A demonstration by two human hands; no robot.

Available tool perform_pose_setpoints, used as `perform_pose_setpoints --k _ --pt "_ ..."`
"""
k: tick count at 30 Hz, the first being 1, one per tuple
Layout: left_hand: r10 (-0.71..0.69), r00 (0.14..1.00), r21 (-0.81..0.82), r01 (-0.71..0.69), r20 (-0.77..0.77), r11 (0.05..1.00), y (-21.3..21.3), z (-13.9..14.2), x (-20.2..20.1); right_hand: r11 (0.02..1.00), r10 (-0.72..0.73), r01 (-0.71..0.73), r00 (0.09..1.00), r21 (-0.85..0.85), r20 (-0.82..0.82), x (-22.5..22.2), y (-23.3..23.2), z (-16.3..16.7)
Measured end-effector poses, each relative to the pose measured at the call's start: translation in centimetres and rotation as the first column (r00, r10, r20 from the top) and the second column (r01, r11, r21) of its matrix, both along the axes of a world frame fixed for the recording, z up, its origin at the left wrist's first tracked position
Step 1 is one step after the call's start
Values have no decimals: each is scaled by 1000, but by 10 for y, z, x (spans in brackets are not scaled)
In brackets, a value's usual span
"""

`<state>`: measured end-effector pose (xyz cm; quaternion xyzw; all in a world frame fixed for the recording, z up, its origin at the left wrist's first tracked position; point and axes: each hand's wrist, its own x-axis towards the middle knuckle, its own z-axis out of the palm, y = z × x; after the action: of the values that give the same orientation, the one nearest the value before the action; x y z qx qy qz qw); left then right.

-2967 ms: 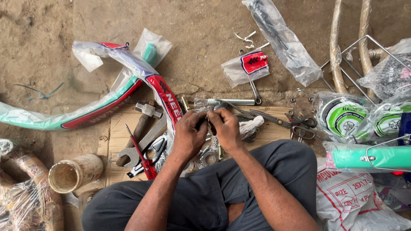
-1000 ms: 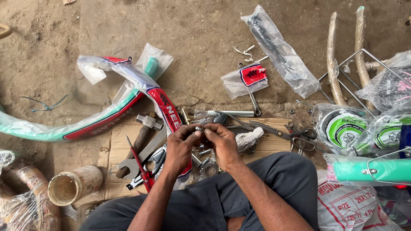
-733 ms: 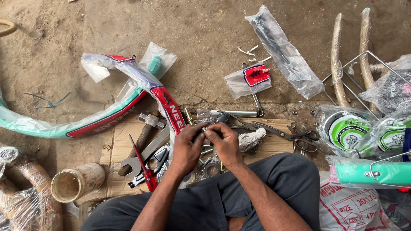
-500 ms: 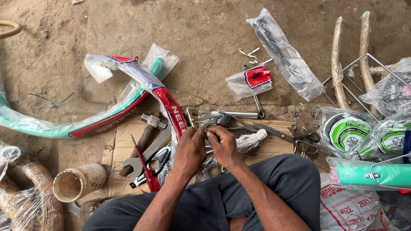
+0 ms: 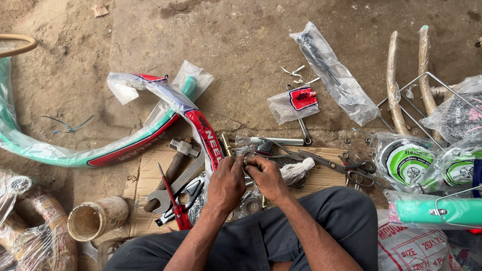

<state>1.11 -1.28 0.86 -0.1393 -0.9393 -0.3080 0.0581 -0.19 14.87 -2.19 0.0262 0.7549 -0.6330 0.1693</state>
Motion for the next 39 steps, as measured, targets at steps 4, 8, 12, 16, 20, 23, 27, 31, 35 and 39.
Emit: perform_pose_setpoints --k 4,8,12,16,20,23,27,31,35,39 --pt "-62 996 -1 62 -67 998 -3 -1 1 997 58 -59 998 -47 -25 -1 10 -13" --pt "-84 986 20 88 -144 996 -2 1 1 987 -24 16 998 -158 -52 -3 14 -17" --pt "-46 991 62 54 -125 997 -1 -3 2 940 -106 157 978 -303 180 -2 7 -5" --pt "-56 989 27 61 -136 998 -3 -14 2 977 -67 100 983 -187 173 -1 5 10" --pt "-133 991 -127 128 -28 984 1 -18 3 985 -51 84 977 -151 208 0 10 12" --pt "-125 990 -70 121 -58 990 1 -12 4 950 -113 159 978 -270 176 -1 10 5" --pt "-110 993 -63 108 -34 992 0 -4 5 969 -98 140 975 -205 202 -4 11 -8" --pt "-102 994 -74 99 -44 992 0 -3 5 998 46 -47 999 -43 -19 -5 17 -17" --pt "-141 990 -108 141 11 984 5 -6 8 983 -137 144 989 -118 62 -3 14 -18" --pt "-132 991 -114 132 10 985 4 -5 6 976 -130 171 956 -139 264 -4 9 -7"
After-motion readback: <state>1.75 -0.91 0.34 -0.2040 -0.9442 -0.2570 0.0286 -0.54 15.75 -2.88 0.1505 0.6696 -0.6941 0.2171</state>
